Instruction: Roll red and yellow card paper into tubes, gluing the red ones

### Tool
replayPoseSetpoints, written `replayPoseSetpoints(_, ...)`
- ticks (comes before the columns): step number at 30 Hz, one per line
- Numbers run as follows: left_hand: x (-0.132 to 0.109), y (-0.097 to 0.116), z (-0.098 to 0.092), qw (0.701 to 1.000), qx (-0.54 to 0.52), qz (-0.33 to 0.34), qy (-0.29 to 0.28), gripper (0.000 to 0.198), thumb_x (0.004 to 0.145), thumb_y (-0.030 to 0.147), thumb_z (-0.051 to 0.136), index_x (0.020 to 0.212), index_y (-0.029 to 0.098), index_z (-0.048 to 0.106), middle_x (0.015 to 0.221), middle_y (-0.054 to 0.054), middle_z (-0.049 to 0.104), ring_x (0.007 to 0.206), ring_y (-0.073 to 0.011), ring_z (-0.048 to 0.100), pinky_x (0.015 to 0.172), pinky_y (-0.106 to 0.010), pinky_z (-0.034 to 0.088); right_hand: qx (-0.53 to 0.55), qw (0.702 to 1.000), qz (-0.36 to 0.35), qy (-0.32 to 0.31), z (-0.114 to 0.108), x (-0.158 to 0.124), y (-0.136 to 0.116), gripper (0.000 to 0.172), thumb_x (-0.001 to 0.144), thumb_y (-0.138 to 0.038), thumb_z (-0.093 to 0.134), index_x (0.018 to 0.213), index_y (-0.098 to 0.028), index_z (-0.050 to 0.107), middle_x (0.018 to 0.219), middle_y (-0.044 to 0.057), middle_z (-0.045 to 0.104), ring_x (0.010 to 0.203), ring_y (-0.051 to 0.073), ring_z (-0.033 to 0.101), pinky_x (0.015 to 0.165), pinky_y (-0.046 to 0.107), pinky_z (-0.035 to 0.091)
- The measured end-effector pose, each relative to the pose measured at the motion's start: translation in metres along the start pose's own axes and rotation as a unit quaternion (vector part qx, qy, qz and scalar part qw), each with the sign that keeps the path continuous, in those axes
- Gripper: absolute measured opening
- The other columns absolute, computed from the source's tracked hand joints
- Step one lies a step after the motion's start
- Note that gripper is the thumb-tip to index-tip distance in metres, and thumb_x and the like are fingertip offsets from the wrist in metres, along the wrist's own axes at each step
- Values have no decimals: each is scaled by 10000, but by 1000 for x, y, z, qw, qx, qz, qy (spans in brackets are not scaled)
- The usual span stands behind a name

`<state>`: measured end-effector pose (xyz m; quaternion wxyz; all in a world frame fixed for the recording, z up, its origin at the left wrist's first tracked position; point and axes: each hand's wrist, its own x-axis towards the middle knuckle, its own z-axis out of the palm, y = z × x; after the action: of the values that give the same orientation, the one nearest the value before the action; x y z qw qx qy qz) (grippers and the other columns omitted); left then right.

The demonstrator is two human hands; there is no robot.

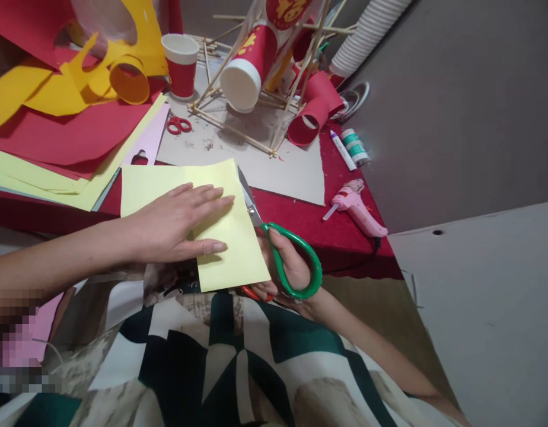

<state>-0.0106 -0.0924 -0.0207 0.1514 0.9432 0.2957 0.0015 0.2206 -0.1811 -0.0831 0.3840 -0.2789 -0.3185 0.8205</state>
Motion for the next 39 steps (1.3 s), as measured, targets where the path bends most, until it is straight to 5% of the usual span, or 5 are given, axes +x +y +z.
replayPoseSetpoints(5,22,-22,-33,983,-73,-80,149,795,961,716,333,1605,250,303,1623,-103,411,1458,-304,434,1159,-483,402,-31,999,-27,1,5,-4,0,608,970,-622,421,570,-189,569,339,-34,437,320,102,468,380,205,390)
replayPoseSetpoints(7,38,-36,-41,978,-101,-88,163,792,956,691,364,1601,233,319,1571,-120,478,1391,-313,514,1096,-474,457,-36,999,-33,7,8,-6,0,621,971,-613,423,550,-183,578,344,-25,438,328,104,469,375,209,382)
replayPoseSetpoints(14,68,-58,-49,979,-193,-57,14,600,894,676,458,1227,253,723,1135,-44,762,1189,-308,671,969,-468,526,-62,996,-48,30,10,-10,-6,587,956,-625,435,599,-189,602,336,-26,442,328,110,466,371,213,354)
replayPoseSetpoints(24,64,-46,-45,973,-219,-72,24,553,973,584,381,1193,220,735,1002,-102,796,1036,-274,734,913,-488,562,-40,999,-8,35,0,-4,-13,490,847,-722,524,837,-232,534,385,-53,542,323,135,468,372,234,385)
replayPoseSetpoints(39,63,-40,-46,971,-219,-95,13,482,955,540,437,1176,249,751,1052,-74,791,1109,-291,713,934,-500,547,-110,991,-43,56,-1,-6,-12,664,948,-627,480,438,-203,527,290,-19,386,288,87,399,338,215,312)
